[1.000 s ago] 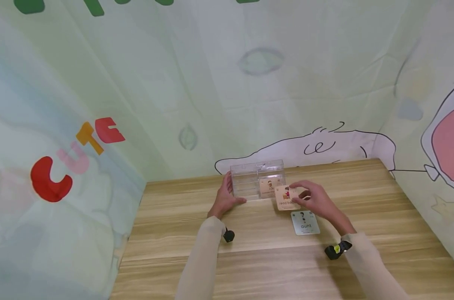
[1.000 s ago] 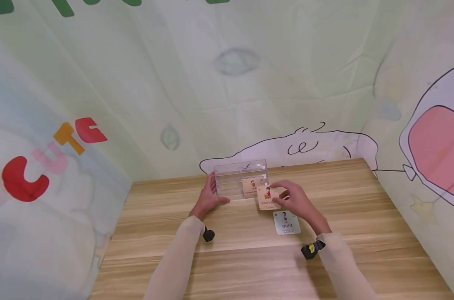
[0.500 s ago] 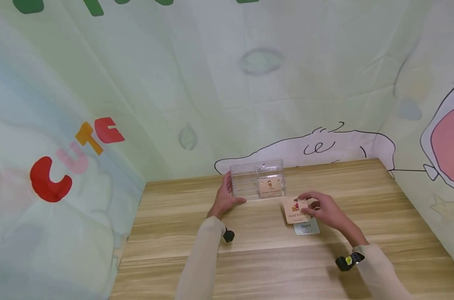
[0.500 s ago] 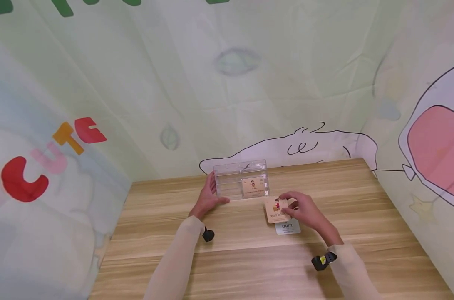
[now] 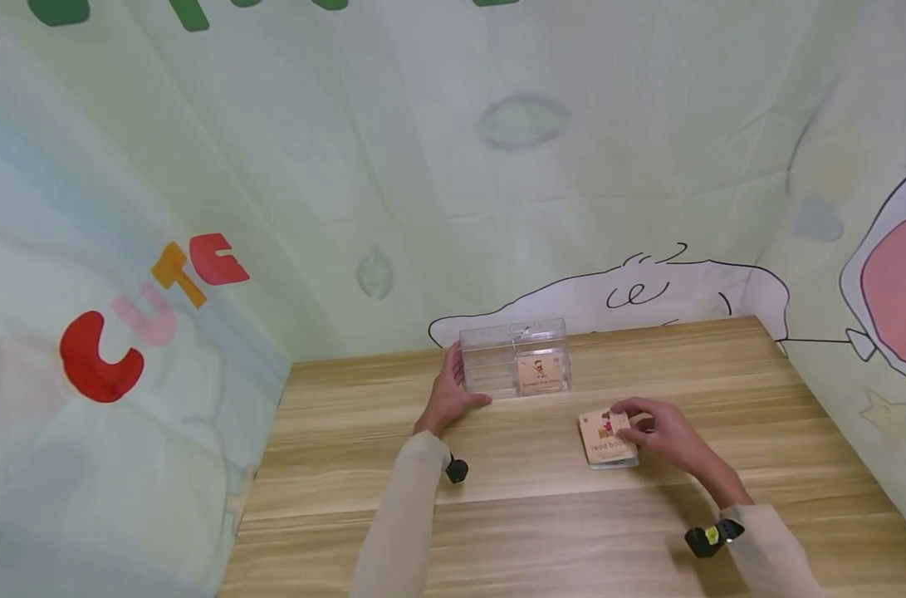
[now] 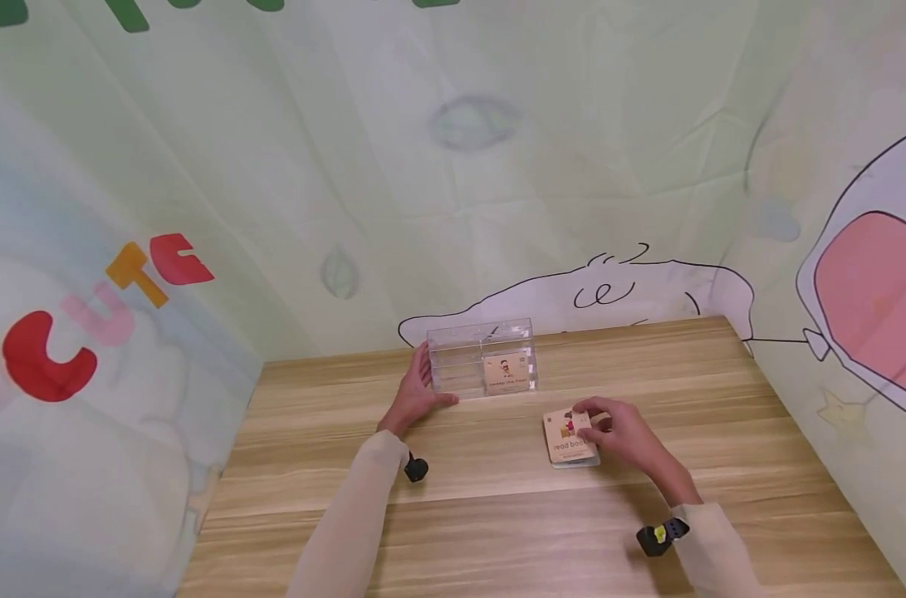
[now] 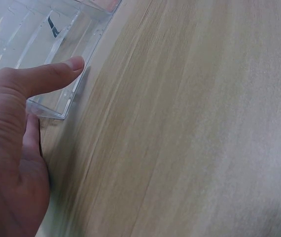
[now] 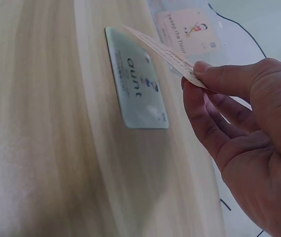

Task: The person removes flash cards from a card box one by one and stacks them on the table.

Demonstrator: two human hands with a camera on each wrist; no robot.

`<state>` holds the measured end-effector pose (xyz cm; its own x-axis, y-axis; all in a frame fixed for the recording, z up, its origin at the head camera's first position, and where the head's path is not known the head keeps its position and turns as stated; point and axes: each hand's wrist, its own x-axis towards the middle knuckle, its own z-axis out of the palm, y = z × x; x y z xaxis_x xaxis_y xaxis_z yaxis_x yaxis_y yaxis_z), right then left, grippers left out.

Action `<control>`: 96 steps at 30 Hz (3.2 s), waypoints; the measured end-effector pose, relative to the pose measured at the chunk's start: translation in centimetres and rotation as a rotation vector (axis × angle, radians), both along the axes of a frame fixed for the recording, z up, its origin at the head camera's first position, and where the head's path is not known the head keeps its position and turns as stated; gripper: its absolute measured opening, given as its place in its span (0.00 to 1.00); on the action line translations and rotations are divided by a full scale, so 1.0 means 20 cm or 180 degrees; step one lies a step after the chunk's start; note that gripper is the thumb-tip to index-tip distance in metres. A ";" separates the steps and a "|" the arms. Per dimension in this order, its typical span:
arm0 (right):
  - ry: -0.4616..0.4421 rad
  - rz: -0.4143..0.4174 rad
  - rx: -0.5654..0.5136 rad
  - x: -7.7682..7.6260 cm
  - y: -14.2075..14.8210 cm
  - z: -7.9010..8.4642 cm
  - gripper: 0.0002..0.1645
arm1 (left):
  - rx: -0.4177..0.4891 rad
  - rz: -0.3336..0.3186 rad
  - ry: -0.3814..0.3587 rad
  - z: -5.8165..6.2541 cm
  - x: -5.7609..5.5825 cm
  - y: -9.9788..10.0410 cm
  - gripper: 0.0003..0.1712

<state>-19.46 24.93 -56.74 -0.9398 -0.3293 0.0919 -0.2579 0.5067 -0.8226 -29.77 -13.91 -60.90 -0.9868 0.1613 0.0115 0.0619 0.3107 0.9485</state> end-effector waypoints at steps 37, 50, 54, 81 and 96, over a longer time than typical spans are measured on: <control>0.0238 -0.0060 0.0451 0.01 -0.01 -0.11 0.21 | 0.0078 -0.0027 0.0049 0.01 0.01 0.00 0.71; 0.0284 -0.0066 0.0613 0.01 -0.02 -0.11 0.21 | 0.0137 -0.0006 0.0084 0.04 0.03 0.01 0.72; 0.0248 -0.0075 0.0665 0.01 -0.02 -0.12 0.21 | 0.0157 0.0007 0.0128 0.03 0.02 0.01 0.73; 0.0006 -0.0087 0.0896 0.02 -0.03 -0.12 0.22 | 0.0051 0.0013 -0.0023 0.02 0.01 0.01 0.72; -0.0054 -0.0073 0.0997 0.03 -0.05 -0.09 0.22 | -0.0009 0.0072 -0.0058 0.02 0.02 0.01 0.72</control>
<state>-18.82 23.88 -58.52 -0.9478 -0.3178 -0.0265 -0.2311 0.7417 -0.6297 -29.38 -13.65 -60.44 -0.9903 0.1389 -0.0070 0.0375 0.3145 0.9485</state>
